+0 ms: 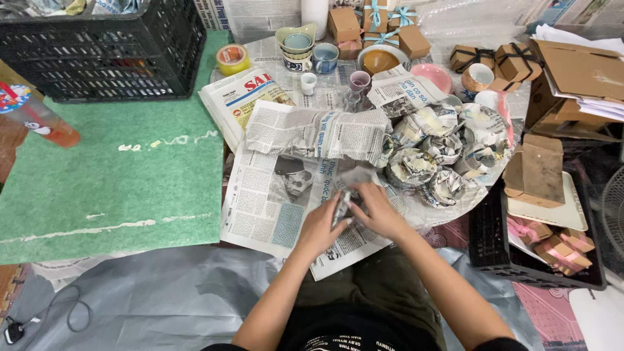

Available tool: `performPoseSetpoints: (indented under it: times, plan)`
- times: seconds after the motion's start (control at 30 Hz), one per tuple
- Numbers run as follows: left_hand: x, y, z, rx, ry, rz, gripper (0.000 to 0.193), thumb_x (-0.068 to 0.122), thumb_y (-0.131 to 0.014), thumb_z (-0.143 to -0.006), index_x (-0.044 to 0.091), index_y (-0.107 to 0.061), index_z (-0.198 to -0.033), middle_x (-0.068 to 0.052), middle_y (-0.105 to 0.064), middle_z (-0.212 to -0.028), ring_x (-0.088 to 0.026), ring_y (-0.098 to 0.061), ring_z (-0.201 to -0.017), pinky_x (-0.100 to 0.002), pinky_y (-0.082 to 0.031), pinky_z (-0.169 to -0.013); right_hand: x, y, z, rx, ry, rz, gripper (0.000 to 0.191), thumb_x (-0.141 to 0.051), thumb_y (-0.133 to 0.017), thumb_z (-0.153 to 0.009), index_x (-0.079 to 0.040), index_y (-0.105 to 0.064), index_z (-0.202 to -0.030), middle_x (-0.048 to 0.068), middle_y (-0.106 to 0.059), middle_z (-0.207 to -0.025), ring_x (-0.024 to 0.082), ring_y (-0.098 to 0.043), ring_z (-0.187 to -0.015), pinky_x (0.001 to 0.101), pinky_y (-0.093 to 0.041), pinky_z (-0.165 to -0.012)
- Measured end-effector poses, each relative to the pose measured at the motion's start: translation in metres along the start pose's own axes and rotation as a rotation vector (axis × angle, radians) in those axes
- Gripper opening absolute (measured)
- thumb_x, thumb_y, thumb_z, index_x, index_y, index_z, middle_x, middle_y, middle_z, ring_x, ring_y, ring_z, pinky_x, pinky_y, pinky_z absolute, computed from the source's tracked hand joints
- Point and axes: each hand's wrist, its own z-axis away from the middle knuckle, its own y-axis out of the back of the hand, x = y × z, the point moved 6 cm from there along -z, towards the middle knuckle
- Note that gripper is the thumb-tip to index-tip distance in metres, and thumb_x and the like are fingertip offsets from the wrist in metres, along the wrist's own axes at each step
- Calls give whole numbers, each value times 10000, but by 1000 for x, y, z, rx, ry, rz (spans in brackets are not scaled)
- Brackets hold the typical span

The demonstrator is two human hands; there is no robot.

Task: The person wraps a small ceramic plate in newspaper and secures it with tape. They fold the newspaper around the plate, apply tape to hold the folds, and place the wrapped item with others.

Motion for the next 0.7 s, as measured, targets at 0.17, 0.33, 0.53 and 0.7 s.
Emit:
performPoseSetpoints:
  times: [0.17, 0.33, 0.53, 0.7]
  plan:
    - [-21, -10, -2, 79, -165, 113, 936, 388, -741, -856, 46, -254, -1579, -244, -427, -1547, -409, -438, -1428, -465, -406, -1145, 25, -15, 51, 107, -29, -73, 568, -187, -673, -899, -59, -491, -1421, 231, -496, -1416, 431, -392, -1402, 522, -323, -1152]
    - [-57, -37, -15, 282, -194, 78, 893, 322, -783, -939, -36, -233, -1544, -314, -397, -1508, -469, -416, -1377, -508, -364, -1116, 57, -20, 83, 193, -81, -266, 584, -161, -716, -885, -50, -499, -1416, 269, -408, -1527, 425, -320, -1455, 526, -268, -1176]
    - [-94, -54, -28, 338, 140, 497, 662, 292, -664, -940, -22, -414, -1466, -192, -674, -1231, -297, -695, -1089, -389, -543, -946, 98, -28, 110, 582, -395, -577, 421, -197, -552, -1046, -69, -450, -1434, 165, -549, -1445, 308, -523, -1385, 407, -399, -1166]
    - [-87, -50, -34, 232, 180, 241, 343, 227, -689, -915, 12, -670, -1181, -199, -731, -1068, -320, -732, -943, -399, -564, -854, 127, -54, 125, 693, -768, -1075, 462, -182, -472, -999, -74, -414, -1444, 125, -525, -1460, 247, -532, -1219, 358, -450, -968]
